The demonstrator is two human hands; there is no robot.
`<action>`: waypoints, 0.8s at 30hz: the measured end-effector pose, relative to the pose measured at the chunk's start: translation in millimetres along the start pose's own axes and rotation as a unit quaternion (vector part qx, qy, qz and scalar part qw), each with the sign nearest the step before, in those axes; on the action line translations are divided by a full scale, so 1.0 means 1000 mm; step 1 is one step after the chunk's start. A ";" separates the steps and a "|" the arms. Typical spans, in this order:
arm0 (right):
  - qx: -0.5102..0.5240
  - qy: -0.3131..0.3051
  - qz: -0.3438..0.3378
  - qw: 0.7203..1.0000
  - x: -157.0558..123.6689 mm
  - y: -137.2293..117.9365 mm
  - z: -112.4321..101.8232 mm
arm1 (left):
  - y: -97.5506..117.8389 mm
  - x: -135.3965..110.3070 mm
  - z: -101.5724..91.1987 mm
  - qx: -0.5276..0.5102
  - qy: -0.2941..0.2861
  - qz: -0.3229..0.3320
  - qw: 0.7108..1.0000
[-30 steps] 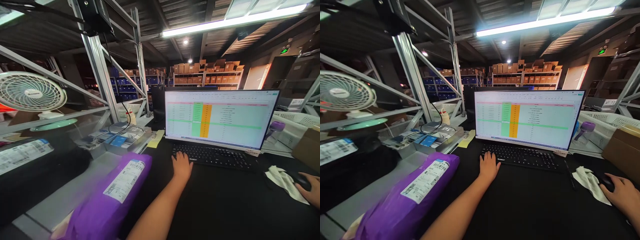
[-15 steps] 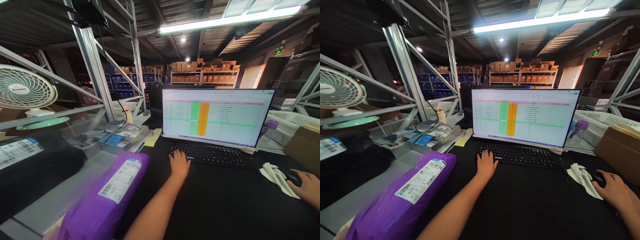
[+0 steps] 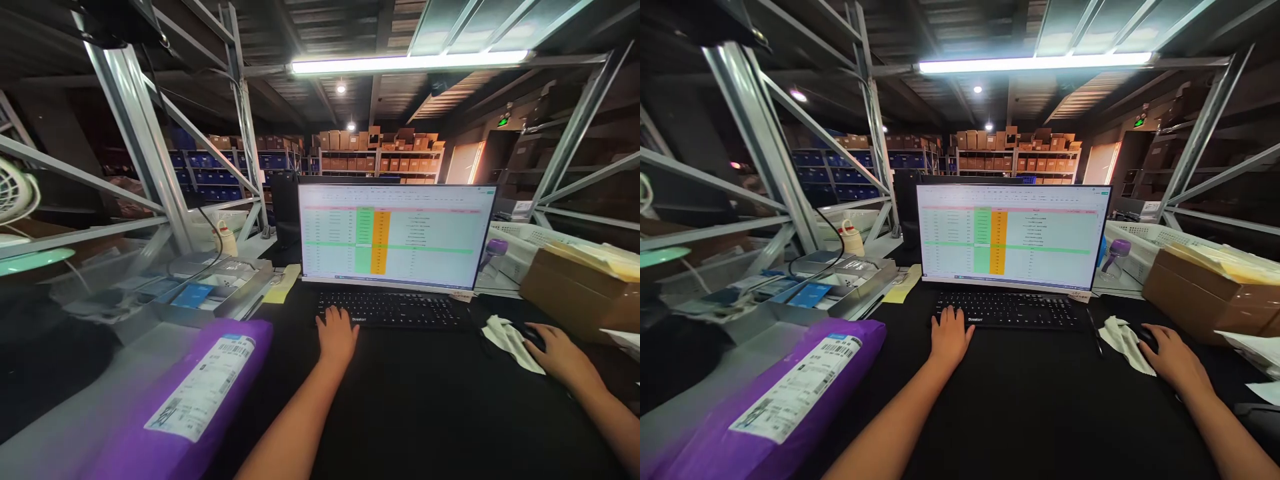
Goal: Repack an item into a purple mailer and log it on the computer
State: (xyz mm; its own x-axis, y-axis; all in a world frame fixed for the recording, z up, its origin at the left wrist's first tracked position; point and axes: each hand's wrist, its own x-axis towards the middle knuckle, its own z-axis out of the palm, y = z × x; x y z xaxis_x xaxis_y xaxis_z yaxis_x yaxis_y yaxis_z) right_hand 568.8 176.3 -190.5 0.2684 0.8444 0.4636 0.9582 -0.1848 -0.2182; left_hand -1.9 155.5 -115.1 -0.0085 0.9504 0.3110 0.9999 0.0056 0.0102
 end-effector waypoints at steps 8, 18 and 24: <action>-0.018 -0.045 -0.003 0.999 0.002 0.004 0.001 | 0.000 0.000 0.002 0.004 0.007 0.004 1.000; -0.014 -0.033 -0.004 0.999 0.003 0.000 -0.001 | -0.001 -0.001 0.001 0.009 0.008 0.003 1.000; -0.007 -0.009 -0.008 1.000 0.004 0.002 0.002 | 0.000 -0.001 -0.001 0.014 0.000 0.003 1.000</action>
State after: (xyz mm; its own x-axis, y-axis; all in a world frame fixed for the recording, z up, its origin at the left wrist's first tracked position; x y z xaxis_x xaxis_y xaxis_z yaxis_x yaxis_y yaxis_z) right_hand 571.4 179.8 -190.5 0.2507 0.8566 0.4510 0.9639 -0.1776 -0.1986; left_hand -1.8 153.9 -114.2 -0.0020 0.9501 0.3118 0.9998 0.0079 -0.0177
